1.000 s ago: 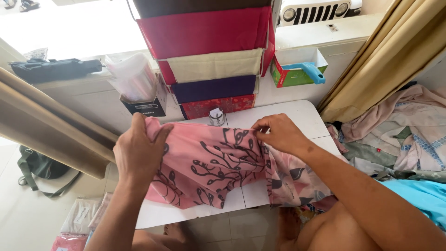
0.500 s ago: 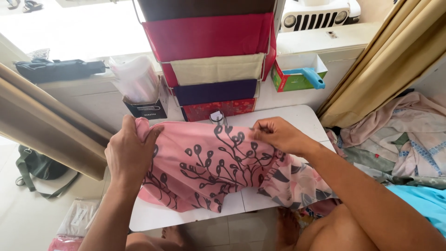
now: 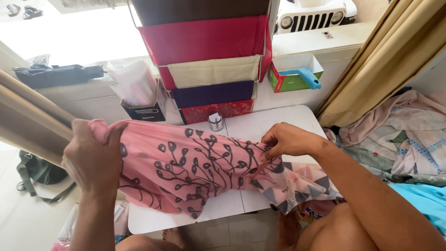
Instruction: The person folds a yellow cloth and places it into a clear plastic bag, then seals the bag. They then unfold a pink patterned cloth, smooth it out, and use a lint roller to clean its surface.
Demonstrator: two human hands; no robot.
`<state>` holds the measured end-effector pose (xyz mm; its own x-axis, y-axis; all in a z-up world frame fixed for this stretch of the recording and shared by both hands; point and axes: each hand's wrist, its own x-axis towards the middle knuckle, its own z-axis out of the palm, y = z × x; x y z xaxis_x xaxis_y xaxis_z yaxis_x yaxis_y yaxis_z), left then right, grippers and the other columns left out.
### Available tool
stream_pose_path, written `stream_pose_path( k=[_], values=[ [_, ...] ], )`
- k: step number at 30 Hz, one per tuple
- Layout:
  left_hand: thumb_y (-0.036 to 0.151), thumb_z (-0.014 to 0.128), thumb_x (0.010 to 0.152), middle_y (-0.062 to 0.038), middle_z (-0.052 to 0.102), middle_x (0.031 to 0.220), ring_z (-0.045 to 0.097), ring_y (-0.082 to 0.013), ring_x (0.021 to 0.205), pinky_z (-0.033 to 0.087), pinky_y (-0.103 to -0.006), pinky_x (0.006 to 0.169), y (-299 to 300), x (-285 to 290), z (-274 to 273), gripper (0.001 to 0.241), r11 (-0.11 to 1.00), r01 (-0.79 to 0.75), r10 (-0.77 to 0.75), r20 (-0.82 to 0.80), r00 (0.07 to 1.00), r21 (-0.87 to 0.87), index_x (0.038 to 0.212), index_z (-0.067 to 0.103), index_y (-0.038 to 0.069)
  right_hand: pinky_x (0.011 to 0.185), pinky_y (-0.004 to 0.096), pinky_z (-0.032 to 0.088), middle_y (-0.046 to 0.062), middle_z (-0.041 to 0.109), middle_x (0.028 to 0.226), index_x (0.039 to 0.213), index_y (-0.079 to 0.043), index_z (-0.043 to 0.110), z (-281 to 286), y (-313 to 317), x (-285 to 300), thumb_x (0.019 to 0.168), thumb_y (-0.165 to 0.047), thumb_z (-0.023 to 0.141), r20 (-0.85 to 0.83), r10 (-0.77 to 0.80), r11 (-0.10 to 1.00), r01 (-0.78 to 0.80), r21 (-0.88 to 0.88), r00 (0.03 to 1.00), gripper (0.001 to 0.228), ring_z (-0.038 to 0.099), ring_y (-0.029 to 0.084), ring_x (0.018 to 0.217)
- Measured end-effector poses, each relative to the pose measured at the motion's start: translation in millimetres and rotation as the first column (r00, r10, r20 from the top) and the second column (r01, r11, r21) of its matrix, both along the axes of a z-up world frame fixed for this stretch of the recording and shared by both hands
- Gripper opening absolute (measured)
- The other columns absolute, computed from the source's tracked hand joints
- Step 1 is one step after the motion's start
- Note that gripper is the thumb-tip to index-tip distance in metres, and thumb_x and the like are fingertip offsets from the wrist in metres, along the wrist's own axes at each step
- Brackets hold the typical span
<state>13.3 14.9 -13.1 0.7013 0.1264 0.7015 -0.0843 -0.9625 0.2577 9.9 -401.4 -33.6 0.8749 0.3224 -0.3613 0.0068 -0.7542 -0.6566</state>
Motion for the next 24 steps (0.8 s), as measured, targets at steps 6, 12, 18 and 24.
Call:
stream_pose_path(
  k=[6, 12, 18, 24],
  values=[
    [0.035, 0.100, 0.110, -0.010, 0.062, 0.070, 0.053, -0.0232, 0.050, 0.049, -0.0388, 0.055, 15, -3, -1, 0.055, 0.998, -0.002, 0.006, 0.072, 0.997, -0.056, 0.103, 0.060, -0.002, 0.056, 0.026, 0.045, 0.003, 0.072, 0.062, 0.076, -0.004, 0.082, 17, -1, -8, 0.077, -0.020, 0.088, -0.082, 0.031, 0.999, -0.034, -0.039, 0.996, 0.017, 0.057, 0.012, 0.056],
    [0.047, 0.106, 0.111, -0.006, 0.057, 0.069, 0.047, -0.0182, 0.049, 0.045, -0.0350, 0.050, 44, 7, -12, 0.068, 0.992, -0.122, 0.124, 0.088, 0.988, -0.029, 0.106, 0.055, 0.001, 0.091, 0.031, 0.042, -0.009, 0.080, 0.076, 0.084, -0.019, 0.082, 8, -4, -12, 0.077, -0.039, 0.083, -0.040, 0.187, 0.875, -0.185, -0.448, 0.982, 0.021, 0.065, 0.014, 0.077],
    [0.037, 0.111, 0.112, -0.005, 0.060, 0.075, 0.051, -0.0209, 0.053, 0.050, -0.0372, 0.062, 59, 5, -17, 0.061, 0.986, -0.164, 0.164, 0.170, 0.972, -0.011, 0.111, 0.060, 0.003, 0.096, 0.037, 0.040, -0.002, 0.074, 0.076, 0.082, -0.023, 0.077, -3, -9, -8, 0.072, -0.036, 0.072, 0.204, 0.112, 0.774, 0.044, -0.632, 0.973, 0.017, 0.064, 0.022, 0.085],
    [0.023, 0.113, 0.116, -0.005, 0.061, 0.079, 0.049, -0.0208, 0.054, 0.051, -0.0388, 0.063, 77, 3, -26, 0.058, 0.986, -0.165, 0.168, 0.171, 0.971, -0.031, 0.112, 0.059, 0.002, 0.068, 0.033, 0.051, 0.003, 0.069, 0.068, 0.082, -0.006, 0.074, -28, -26, 7, 0.073, -0.020, 0.069, 0.244, 0.023, 0.964, 0.043, -0.264, 0.969, 0.018, 0.057, 0.021, 0.065]
  ],
)
